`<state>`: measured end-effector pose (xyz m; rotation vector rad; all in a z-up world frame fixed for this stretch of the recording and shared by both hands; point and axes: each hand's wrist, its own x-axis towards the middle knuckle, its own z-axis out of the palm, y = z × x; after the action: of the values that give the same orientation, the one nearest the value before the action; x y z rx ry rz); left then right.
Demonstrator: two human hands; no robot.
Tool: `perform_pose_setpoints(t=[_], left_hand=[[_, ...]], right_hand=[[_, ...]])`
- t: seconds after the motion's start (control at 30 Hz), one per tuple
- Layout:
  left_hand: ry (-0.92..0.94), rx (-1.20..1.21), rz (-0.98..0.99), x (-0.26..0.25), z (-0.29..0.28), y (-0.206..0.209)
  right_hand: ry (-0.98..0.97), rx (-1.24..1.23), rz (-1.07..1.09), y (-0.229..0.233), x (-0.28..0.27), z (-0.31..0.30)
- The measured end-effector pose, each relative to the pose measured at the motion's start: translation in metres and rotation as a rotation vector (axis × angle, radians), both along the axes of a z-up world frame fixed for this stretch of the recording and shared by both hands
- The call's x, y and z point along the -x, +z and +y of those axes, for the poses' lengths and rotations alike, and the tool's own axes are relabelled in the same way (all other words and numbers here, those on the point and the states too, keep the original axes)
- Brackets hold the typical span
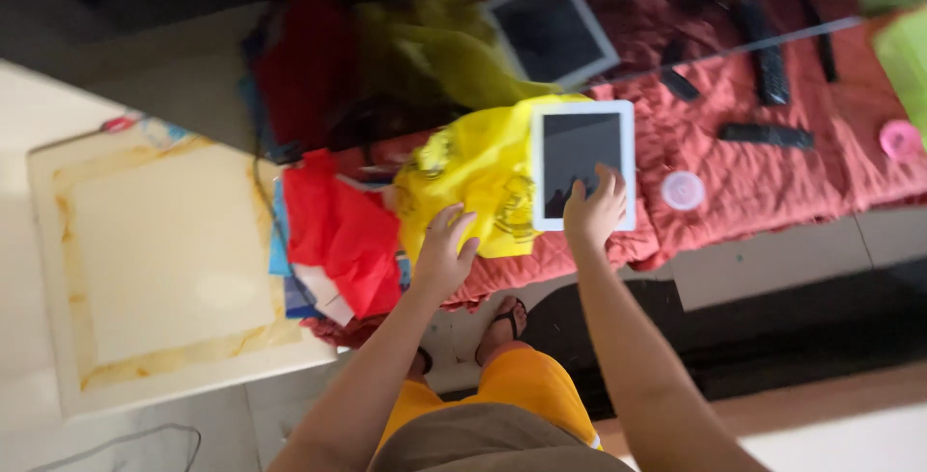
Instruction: Organizing and moving various items like bags, a tablet, and containers from a tabletop to other storage locations.
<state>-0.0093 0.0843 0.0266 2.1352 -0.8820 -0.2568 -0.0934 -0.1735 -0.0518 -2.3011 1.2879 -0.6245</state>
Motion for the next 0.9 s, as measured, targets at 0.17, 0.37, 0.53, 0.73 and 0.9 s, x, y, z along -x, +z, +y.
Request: perform_pose_setpoints(t=[0.17,0.37,0.53,0.73,0.9], left_hand=[[0.235,0.24,-0.01,-0.029,0.075,0.022],[0.658,0.259,-0.027,-0.088,0.212,0.025],[0.811,0.049,-0.049,-0.161,0.356,-0.039],[0.93,-0.217,0.336,-0.254,0.481,-0.121],[0.8,-0.557,0.382,-0.317,0.53,-0.178]], right_hand=[[0.223,-0.126,-0.283,0.05,-0.024,0.122],[0.663,-0.101,-0.509,0.11,-0.082,0.265],[0.979,-0.175,-0.48,0.114,-0.161,0.376],[1.021,-0.395,-0.231,0.059,-0.291,0.474],[1.158,-0.255,-0.16,0.026,-0.394,0.522]])
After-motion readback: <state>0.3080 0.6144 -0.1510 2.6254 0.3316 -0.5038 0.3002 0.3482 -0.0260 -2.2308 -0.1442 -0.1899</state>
